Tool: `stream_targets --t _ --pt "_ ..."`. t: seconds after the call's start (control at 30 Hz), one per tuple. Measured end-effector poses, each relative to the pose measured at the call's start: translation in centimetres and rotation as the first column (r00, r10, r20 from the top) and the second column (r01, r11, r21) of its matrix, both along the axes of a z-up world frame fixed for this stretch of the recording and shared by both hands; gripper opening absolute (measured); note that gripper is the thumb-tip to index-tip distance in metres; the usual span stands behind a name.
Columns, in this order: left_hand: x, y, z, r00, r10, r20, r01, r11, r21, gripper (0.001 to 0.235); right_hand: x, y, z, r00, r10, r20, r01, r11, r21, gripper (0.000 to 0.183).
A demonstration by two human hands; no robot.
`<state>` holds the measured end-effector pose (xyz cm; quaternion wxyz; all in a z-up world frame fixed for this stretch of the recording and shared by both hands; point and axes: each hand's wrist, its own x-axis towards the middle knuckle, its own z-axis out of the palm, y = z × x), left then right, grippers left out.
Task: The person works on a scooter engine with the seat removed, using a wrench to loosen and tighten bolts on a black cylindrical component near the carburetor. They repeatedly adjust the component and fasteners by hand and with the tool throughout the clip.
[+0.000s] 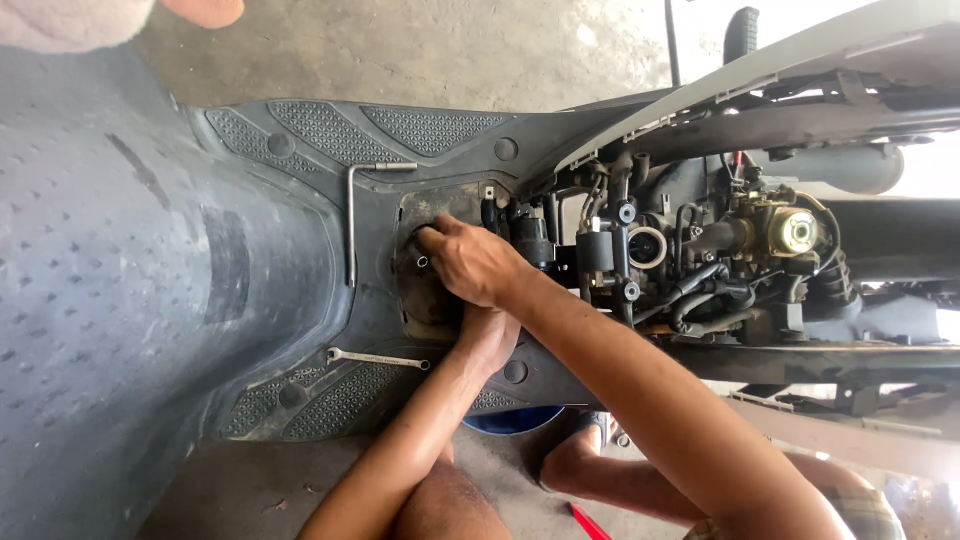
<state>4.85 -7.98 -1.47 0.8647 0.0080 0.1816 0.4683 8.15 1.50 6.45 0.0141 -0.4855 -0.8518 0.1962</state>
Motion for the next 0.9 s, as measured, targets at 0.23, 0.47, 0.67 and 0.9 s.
stream_targets --t 0.23,0.47,0.67,0.9 --pt "0.8 -0.3 -2.4 0.999 -0.036 -0.025 0.036 0.999 -0.008 0.042 -2.4 0.2 5.0 0.981 0.019 0.193 -0.010 0.999 -0.046 0.049" --pt "1.4 -1.7 -5.6 0.997 -0.068 0.046 0.073 0.992 -0.105 0.033 -1.7 -0.4 1.4 0.984 -0.104 -0.142 0.095 0.993 -0.069 0.027" --pt "1.5 -1.9 -6.8 0.989 -0.099 0.109 0.116 0.981 -0.155 0.026 -3.1 -0.5 -1.1 0.909 -0.369 -0.196 0.357 0.929 -0.095 0.037" --pt "-0.5 0.5 0.3 0.997 0.026 -0.072 -0.034 0.992 -0.118 0.041 -6.2 -0.8 -1.8 0.914 -0.404 -0.048 0.407 0.905 0.126 0.056"
